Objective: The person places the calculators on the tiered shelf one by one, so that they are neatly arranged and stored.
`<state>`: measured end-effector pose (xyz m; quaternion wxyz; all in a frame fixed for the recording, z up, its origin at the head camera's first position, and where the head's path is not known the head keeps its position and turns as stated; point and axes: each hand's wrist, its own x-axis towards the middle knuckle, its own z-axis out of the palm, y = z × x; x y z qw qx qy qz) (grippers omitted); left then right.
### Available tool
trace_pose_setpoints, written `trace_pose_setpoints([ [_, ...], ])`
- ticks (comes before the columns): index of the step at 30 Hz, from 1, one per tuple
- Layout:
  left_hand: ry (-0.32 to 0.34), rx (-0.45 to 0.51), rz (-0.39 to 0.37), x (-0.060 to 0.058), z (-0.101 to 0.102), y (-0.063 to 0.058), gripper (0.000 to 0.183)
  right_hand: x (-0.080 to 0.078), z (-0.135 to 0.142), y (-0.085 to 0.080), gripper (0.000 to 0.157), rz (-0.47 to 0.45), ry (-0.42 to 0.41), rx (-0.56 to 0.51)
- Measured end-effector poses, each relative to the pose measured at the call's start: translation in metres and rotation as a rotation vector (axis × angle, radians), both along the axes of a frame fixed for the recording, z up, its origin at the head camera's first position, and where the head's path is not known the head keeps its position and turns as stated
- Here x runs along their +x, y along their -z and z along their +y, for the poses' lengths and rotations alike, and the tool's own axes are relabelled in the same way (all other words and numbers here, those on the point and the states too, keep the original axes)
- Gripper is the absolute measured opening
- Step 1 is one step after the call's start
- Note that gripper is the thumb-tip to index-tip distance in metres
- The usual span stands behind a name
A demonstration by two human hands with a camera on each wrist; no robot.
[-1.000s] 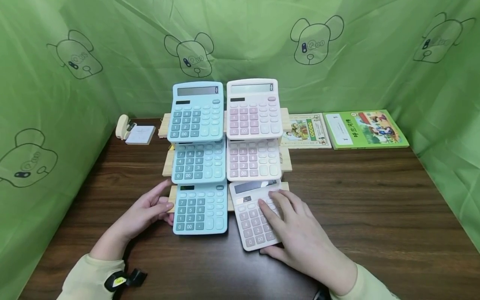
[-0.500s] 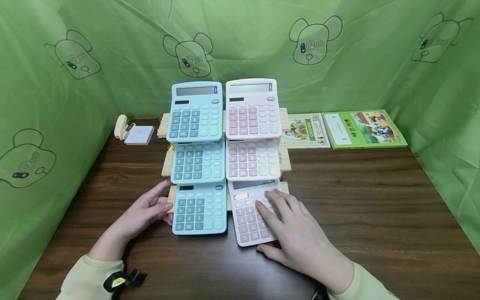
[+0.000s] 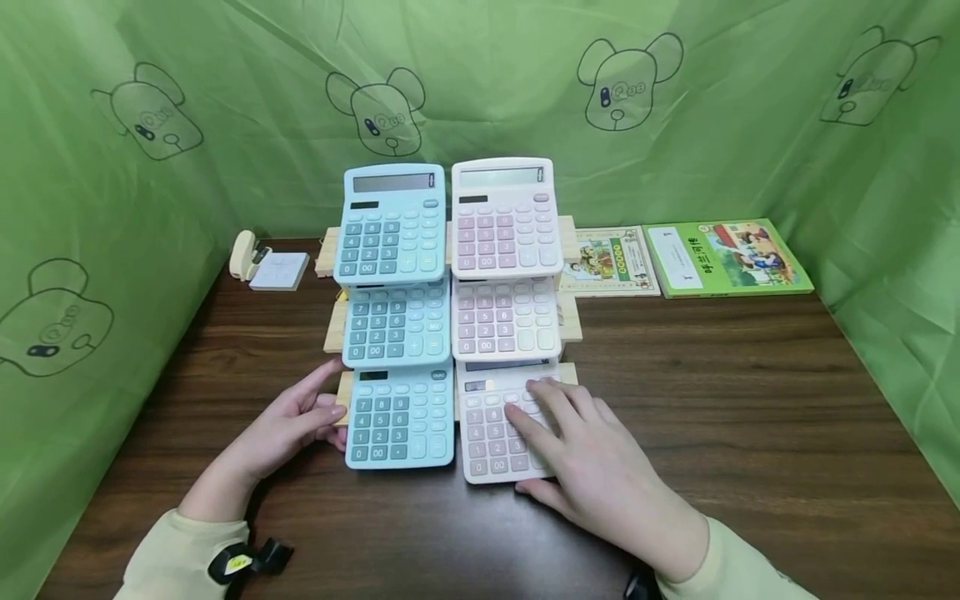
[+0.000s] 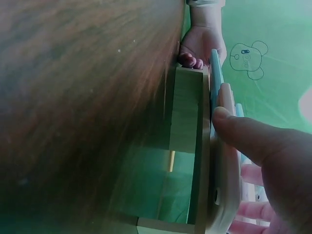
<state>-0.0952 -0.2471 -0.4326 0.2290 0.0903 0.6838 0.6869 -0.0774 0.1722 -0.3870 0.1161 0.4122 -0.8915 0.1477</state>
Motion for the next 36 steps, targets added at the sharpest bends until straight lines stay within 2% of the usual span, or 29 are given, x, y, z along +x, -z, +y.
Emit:
trace_pose_setpoints([
  [17, -0.001, 0.019, -0.006, -0.0002, -0.001, 0.0017, 0.068, -0.0082, -0.0082, -0.0082, 0.082, -0.052, 0.053, 0.121],
  [28, -0.001, 0.011, 0.013, -0.0002, 0.0004, -0.0035, 0.067, -0.0093, -0.0075, -0.0066, 0.081, -0.047, 0.063, 0.1],
  [36, -0.005, 0.013, 0.013, 0.0001, 0.0004, -0.0007, 0.067, -0.0098, -0.0082, -0.0049, 0.081, -0.048, 0.065, 0.098],
])
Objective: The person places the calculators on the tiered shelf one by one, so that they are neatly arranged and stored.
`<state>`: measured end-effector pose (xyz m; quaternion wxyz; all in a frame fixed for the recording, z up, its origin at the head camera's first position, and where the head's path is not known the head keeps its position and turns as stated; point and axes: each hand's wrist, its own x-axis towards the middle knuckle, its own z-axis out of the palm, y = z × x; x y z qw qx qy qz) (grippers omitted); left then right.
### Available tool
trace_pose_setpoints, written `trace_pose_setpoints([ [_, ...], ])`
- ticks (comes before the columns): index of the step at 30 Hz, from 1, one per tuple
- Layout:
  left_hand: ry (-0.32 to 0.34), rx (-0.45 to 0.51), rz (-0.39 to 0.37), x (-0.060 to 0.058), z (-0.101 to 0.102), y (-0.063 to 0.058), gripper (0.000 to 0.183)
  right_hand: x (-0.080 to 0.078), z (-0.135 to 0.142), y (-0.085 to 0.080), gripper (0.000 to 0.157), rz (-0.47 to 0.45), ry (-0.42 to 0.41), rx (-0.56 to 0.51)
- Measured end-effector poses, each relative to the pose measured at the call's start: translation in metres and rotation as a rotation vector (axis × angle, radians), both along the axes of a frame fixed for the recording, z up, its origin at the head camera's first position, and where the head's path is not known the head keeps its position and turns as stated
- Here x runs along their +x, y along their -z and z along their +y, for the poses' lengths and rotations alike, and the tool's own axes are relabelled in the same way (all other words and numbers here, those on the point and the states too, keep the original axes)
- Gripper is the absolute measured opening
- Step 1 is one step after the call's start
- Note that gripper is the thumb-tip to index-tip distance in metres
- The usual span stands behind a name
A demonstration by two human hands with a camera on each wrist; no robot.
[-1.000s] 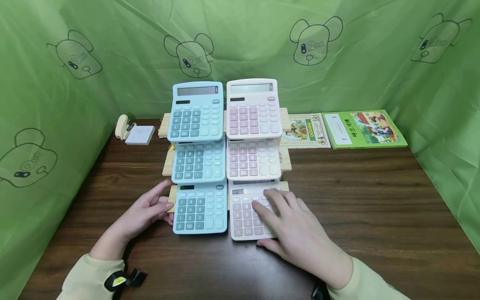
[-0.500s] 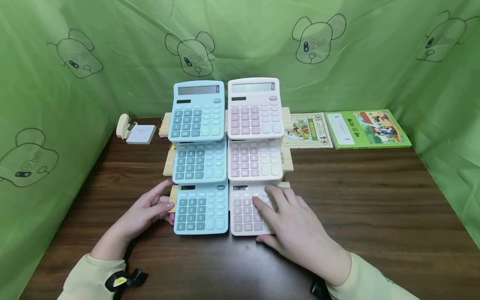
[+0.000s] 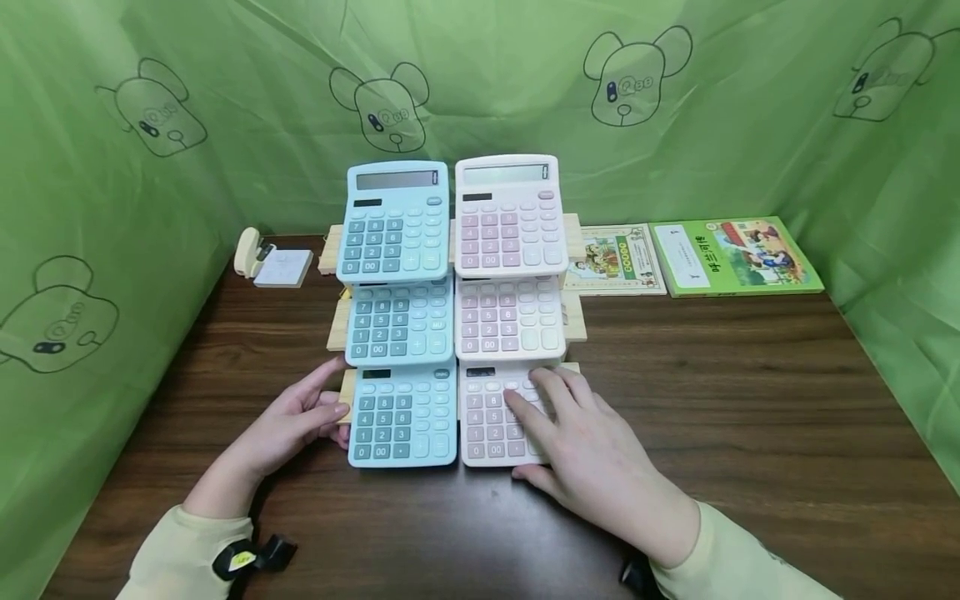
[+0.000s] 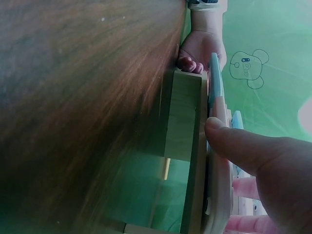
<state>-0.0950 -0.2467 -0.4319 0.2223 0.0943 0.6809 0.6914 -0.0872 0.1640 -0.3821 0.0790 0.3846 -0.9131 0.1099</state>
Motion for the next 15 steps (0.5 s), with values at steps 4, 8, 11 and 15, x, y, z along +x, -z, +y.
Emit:
trace_pose_setpoints([
  [4, -0.001, -0.001, -0.009, 0.0007, -0.0001, 0.0022, 0.068, 0.0002, -0.0008, 0.0011, 0.081, -0.009, 0.005, 0.007],
  [8, -0.001, 0.006, -0.006, 0.0002, 0.0, 0.0027, 0.068, 0.0001, -0.001, 0.0016, 0.082, -0.003, 0.008, 0.007],
  [11, -0.006, 0.008, -0.006, -0.0003, 0.0002, 0.0021, 0.068, -0.0003, -0.0011, 0.0012, 0.082, -0.002, 0.01, 0.008],
  [15, -0.005, -0.004, -0.013, -0.0017, 0.0002, 0.001, 0.068, -0.0012, -0.0008, 0.0004, 0.082, -0.004, 0.008, 0.007],
])
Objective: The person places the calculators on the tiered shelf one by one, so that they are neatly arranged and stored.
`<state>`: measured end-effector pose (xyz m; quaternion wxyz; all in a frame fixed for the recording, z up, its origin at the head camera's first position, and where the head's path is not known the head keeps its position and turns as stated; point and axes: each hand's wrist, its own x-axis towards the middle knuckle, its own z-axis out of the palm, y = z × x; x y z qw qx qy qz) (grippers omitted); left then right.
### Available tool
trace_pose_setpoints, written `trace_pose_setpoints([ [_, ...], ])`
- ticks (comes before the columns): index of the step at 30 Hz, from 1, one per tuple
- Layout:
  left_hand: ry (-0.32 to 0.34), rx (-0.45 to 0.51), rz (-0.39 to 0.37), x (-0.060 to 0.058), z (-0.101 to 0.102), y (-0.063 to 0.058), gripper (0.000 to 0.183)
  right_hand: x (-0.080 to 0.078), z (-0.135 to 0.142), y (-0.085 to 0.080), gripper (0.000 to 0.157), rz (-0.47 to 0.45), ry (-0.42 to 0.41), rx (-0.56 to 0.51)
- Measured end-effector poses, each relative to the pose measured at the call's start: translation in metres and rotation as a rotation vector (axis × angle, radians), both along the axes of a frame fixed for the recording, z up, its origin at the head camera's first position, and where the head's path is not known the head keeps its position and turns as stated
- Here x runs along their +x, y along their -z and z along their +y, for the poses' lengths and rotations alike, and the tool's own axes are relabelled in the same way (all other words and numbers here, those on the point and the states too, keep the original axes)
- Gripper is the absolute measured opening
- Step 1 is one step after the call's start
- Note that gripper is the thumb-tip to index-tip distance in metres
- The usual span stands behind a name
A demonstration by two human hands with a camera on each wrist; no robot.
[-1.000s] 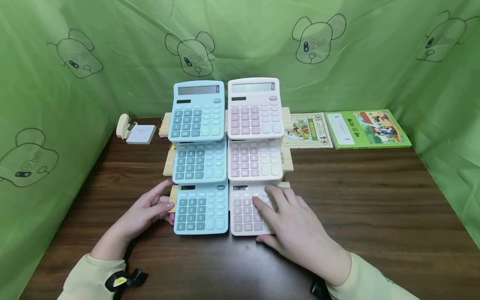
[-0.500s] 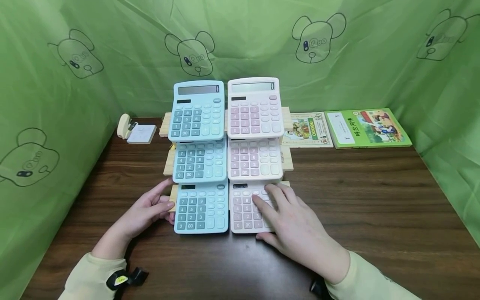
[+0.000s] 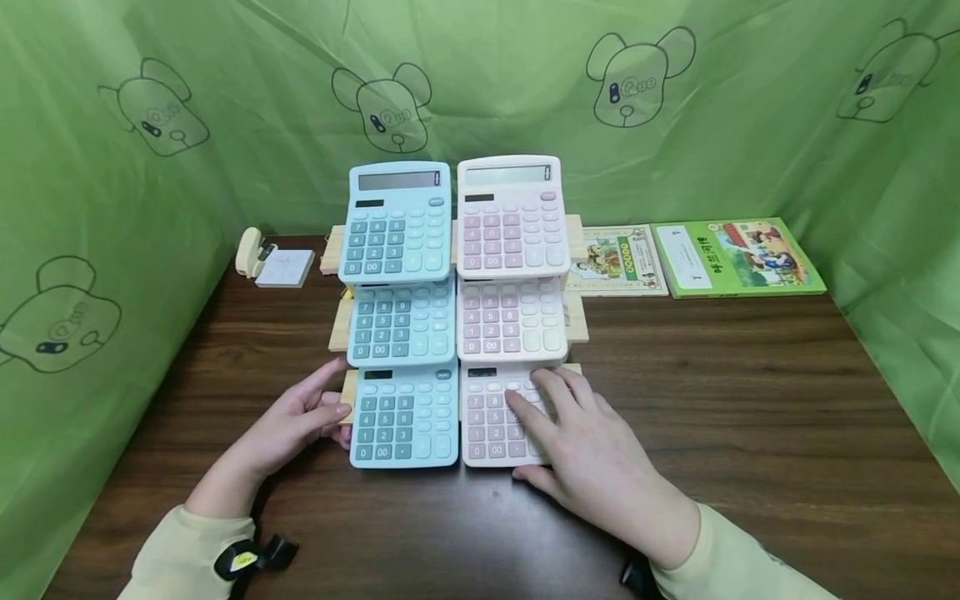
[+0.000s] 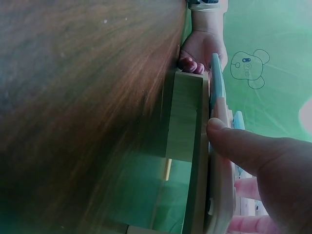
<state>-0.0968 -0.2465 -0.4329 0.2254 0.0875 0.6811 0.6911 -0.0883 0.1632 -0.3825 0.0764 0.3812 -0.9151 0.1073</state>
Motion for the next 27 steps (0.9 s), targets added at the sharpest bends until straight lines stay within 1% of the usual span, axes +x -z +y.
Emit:
trace_pose_setpoints([
  [5, -0.007, 0.002, 0.003, 0.0003, -0.0002, -0.0002, 0.068, -0.0003, 0.0, -0.0004, 0.081, 0.006, -0.004, -0.004],
  [11, 0.01, 0.015, 0.012, 0.0008, -0.0008, 0.0006, 0.068, 0.0006, -0.0001, 0.0003, 0.081, 0.0, -0.002, -0.004],
  [16, 0.007, -0.004, 0.007, 0.0013, 0.0004, -0.0003, 0.067, 0.0002, 0.0008, 0.001, 0.081, 0.005, -0.013, -0.023],
  [19, 0.006, -0.022, 0.007, 0.0023, 0.0006, -0.0003, 0.067, -0.0004, 0.0013, -0.0003, 0.076, 0.029, -0.037, -0.075],
  [23, -0.012, -0.057, 0.024, 0.0033, 0.0013, -0.0008, 0.068, -0.0009, 0.0027, -0.0037, 0.064, 0.072, -0.061, -0.155],
  [27, -0.019, -0.09, 0.043, 0.0036, 0.0033, -0.003, 0.069, -0.0007, 0.0061, -0.0054, 0.054, 0.08, -0.066, -0.175],
])
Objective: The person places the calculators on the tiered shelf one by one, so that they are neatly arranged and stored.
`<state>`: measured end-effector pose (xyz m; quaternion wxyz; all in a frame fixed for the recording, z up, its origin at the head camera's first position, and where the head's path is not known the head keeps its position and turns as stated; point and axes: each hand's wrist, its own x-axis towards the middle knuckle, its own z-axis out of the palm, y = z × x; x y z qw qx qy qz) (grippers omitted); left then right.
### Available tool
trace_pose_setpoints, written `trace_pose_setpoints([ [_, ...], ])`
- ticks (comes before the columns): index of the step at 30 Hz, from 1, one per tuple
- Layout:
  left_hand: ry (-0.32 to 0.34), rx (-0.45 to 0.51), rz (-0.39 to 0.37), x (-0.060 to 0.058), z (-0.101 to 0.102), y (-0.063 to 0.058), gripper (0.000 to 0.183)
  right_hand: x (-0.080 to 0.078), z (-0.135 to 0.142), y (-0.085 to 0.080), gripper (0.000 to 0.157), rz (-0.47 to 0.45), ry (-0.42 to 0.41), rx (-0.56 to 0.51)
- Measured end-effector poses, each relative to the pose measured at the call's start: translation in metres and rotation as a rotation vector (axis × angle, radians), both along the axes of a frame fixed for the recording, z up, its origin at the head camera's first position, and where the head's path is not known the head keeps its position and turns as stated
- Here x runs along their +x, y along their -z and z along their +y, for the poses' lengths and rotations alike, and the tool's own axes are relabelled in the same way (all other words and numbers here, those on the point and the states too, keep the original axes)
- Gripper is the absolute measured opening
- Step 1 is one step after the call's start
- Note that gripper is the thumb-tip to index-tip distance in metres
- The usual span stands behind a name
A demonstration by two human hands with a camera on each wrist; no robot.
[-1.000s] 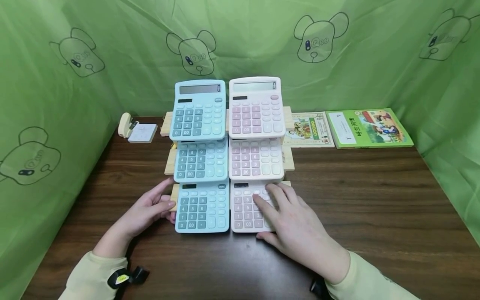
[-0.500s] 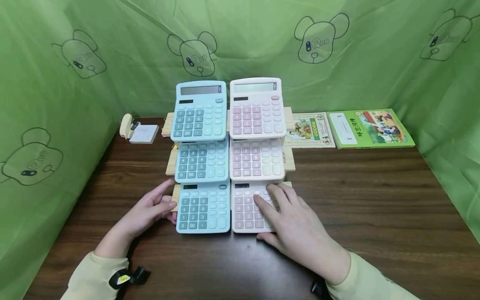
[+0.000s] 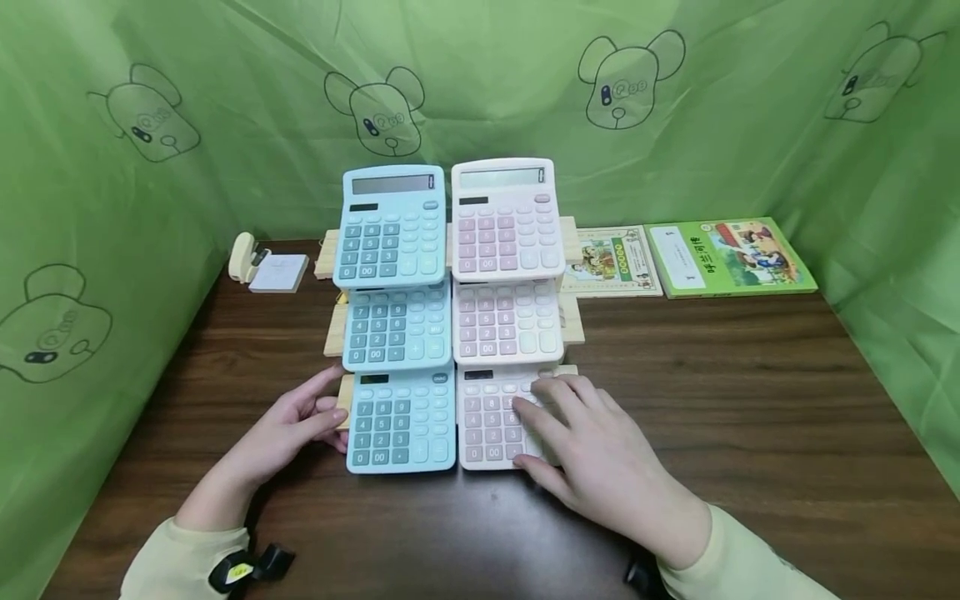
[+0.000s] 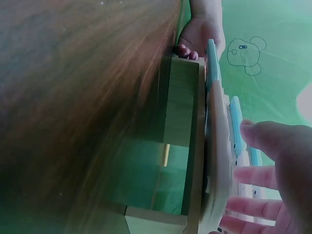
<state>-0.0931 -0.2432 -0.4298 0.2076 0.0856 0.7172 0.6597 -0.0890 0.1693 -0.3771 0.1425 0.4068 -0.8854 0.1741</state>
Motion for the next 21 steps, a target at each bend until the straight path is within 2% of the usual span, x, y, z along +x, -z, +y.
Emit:
trace_pose_setpoints([
  [8, -0.009, -0.054, 0.018, 0.001, 0.002, -0.001, 0.065, 0.001, 0.006, 0.005, 0.046, -0.024, -0.012, -0.007],
  [13, -0.006, -0.055, 0.016, -0.001, 0.001, -0.001, 0.064, 0.002, 0.01, 0.007, 0.043, -0.013, -0.018, -0.052],
  [21, -0.005, -0.048, 0.012, -0.001, 0.001, 0.0, 0.063, 0.004, 0.014, 0.012, 0.056, -0.041, -0.01, -0.035],
])
